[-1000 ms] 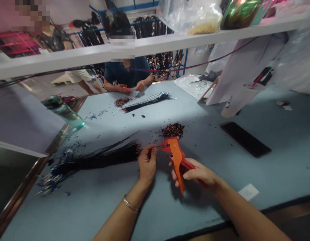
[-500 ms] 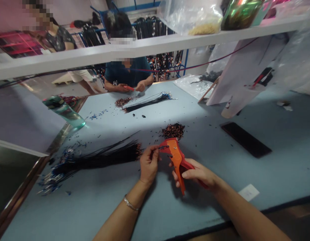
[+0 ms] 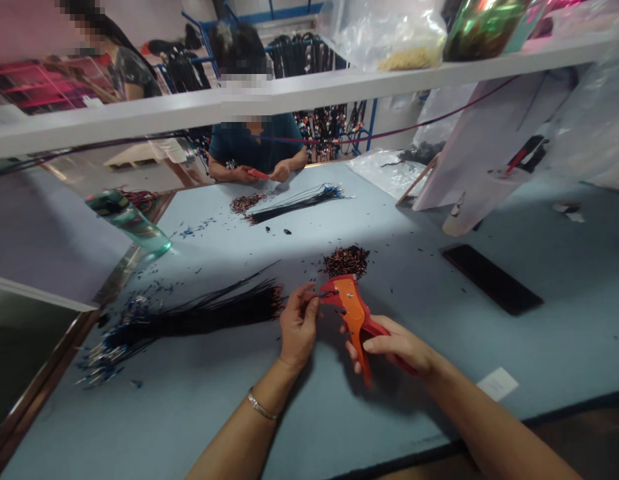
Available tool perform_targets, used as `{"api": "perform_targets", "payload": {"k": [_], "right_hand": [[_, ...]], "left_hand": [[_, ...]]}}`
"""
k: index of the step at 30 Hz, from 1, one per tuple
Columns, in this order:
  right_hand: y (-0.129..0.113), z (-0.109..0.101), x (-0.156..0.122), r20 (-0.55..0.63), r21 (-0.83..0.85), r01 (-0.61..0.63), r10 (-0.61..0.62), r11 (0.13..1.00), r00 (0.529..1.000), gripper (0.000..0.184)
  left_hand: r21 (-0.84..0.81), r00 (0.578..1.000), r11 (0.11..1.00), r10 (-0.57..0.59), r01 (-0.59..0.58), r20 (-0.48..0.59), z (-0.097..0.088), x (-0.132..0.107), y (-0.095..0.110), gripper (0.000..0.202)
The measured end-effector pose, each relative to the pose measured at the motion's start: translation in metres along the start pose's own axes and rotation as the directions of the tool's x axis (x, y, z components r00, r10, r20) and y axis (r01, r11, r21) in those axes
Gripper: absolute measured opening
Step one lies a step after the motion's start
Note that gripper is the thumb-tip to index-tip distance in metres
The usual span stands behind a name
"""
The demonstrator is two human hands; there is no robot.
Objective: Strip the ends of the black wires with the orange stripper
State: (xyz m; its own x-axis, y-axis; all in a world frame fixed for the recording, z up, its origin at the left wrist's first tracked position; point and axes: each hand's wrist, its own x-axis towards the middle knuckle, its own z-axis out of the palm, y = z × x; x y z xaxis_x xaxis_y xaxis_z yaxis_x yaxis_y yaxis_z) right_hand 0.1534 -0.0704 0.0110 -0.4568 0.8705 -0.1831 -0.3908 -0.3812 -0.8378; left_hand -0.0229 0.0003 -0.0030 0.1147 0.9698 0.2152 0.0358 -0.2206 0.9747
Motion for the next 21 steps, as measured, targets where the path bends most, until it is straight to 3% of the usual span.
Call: {"api": "perform_targets", "payload": {"k": [21], "right_hand": [[0.001, 0.0016, 0.0019, -0.044, -0.065, 0.003, -0.006, 0.998, 0.999, 0.038]], "left_hand": [[0.012, 0.999, 0.999, 0.033, -0.034, 0.014, -0.0022, -0.0005, -0.0022, 0.026]]}}
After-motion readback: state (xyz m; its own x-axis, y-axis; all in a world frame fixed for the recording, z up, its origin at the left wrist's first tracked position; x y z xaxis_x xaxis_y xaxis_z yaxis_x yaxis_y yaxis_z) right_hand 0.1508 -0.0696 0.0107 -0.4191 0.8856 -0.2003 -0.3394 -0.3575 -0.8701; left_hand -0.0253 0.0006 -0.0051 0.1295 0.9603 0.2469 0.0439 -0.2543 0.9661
